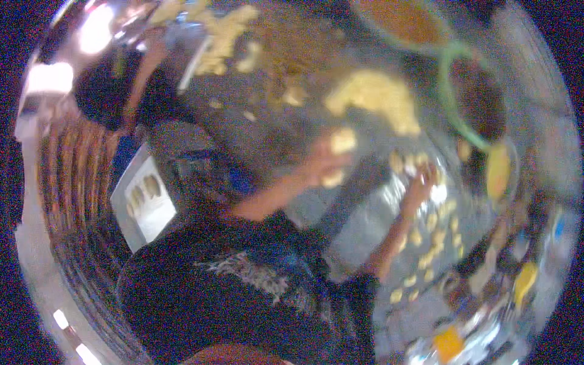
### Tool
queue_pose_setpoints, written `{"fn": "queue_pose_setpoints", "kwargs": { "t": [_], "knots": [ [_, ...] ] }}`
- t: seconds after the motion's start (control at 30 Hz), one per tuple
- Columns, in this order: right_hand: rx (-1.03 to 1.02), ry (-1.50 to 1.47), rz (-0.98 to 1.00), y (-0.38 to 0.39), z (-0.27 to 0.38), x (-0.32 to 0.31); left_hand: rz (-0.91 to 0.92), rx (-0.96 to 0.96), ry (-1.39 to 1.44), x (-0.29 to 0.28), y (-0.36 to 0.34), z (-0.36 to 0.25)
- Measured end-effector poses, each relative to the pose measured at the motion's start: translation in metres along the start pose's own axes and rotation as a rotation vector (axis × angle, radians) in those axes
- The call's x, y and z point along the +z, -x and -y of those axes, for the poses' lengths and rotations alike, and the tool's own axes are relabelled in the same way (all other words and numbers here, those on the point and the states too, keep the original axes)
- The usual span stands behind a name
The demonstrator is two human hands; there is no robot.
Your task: The person fills small pieces of dough with a dark filling using a plastic pipe, then rolls the filled dough into shapes by hand on a bakery work surface.
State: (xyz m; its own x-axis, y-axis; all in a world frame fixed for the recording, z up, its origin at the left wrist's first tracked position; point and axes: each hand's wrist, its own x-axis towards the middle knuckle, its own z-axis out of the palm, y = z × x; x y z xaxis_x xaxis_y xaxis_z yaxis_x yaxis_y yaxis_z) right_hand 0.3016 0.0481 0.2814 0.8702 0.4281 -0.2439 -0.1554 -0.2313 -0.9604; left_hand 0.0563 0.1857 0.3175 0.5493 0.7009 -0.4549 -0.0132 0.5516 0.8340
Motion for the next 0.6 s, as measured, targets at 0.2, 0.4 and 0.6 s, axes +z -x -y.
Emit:
{"fn": "queue_pose_setpoints", "kwargs": {
  "t": [0.2, 0.4, 0.6],
  "knots": [
    [0.087, 0.091, 0.727, 0.114, 0.083, 0.040, 0.250, 0.046, 0.398, 0.036, 0.000, -0.001],
    [-0.053, 0.141, 0.629, 0.138, 0.088, 0.026, 0.115, 0.047, 0.435, 0.063, 0.015, -0.010],
    [-0.208, 0.433, 0.735, 0.130, 0.104, -0.087, 0.078, 0.247, 0.499, 0.045, 0.028, -0.054]
  ]
}}
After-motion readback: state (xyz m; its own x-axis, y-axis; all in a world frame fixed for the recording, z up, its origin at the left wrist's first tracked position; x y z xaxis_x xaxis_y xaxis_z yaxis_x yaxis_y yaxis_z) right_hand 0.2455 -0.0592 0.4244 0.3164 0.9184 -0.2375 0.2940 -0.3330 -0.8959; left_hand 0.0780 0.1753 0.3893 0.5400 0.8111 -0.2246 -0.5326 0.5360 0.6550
